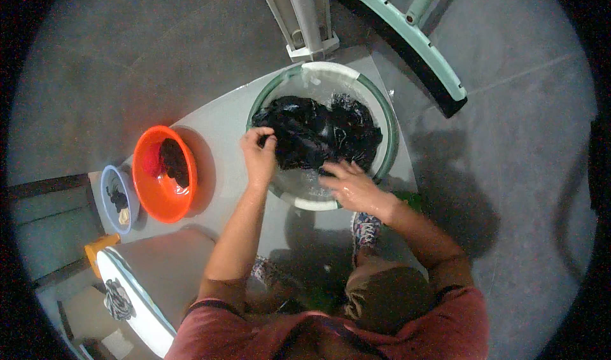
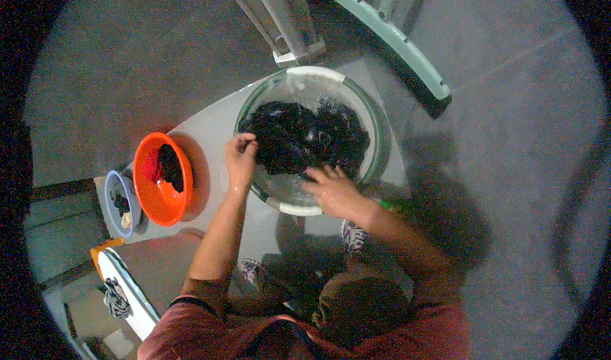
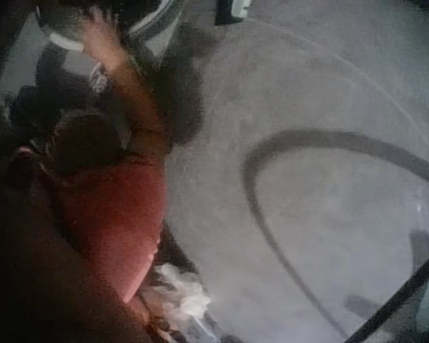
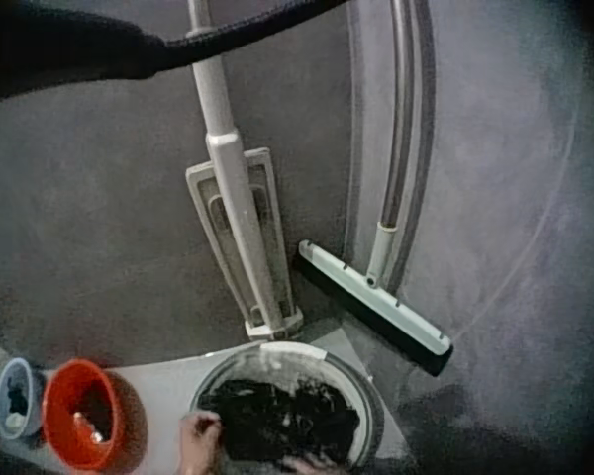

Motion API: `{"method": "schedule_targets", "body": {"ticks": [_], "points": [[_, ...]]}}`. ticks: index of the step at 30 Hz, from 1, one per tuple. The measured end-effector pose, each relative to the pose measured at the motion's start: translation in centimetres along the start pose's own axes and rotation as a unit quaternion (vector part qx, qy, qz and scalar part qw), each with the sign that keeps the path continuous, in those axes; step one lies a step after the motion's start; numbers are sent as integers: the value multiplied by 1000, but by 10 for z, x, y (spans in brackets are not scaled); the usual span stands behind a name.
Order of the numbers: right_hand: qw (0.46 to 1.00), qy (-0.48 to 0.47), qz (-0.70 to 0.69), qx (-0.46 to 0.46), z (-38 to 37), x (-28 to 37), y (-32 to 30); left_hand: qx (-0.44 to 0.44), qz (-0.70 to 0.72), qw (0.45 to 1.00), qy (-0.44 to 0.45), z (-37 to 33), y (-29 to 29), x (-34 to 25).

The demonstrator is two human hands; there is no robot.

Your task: The person washes clothes by hand, soaking, scrubbing, and wringing out garments one at a time in a basin of water and placing them on top of the toilet lid.

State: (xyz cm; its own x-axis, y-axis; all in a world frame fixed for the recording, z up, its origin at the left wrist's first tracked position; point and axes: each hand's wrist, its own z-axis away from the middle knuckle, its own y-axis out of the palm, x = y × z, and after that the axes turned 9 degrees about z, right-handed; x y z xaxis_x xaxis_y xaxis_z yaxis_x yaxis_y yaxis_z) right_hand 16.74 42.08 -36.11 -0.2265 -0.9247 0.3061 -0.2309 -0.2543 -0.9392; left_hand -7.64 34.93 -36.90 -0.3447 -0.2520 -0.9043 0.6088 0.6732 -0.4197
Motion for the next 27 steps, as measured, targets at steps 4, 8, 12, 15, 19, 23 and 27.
{"method": "schedule_targets", "body": {"ticks": [4, 8, 12, 15, 19, 23, 27], "points": [[973, 175, -128, 80, -40, -24, -4, 164, 44, 925, -341, 31, 34, -3], [957, 279, -15, -83, -102, -57, 61, 40, 0, 947, -320, 16, 84, 86], [961, 249, -11, 119, -93, -64, 71, 194, -79, 927, -311, 13, 73, 99], [931, 364, -35, 12, -99, -107, 85, 139, 140, 897, -396, 20, 58, 137], [882, 347, -319, -28, -109, -59, 26, 77, 403, 787, -460, 16, 72, 37], [933, 175, -258, -181, -117, 38, -37, 104, 588, 643, -480, -11, 62, -8], [954, 74, -129, -259, -129, 26, -3, 125, 353, 834, -405, 5, 76, -16]]}}
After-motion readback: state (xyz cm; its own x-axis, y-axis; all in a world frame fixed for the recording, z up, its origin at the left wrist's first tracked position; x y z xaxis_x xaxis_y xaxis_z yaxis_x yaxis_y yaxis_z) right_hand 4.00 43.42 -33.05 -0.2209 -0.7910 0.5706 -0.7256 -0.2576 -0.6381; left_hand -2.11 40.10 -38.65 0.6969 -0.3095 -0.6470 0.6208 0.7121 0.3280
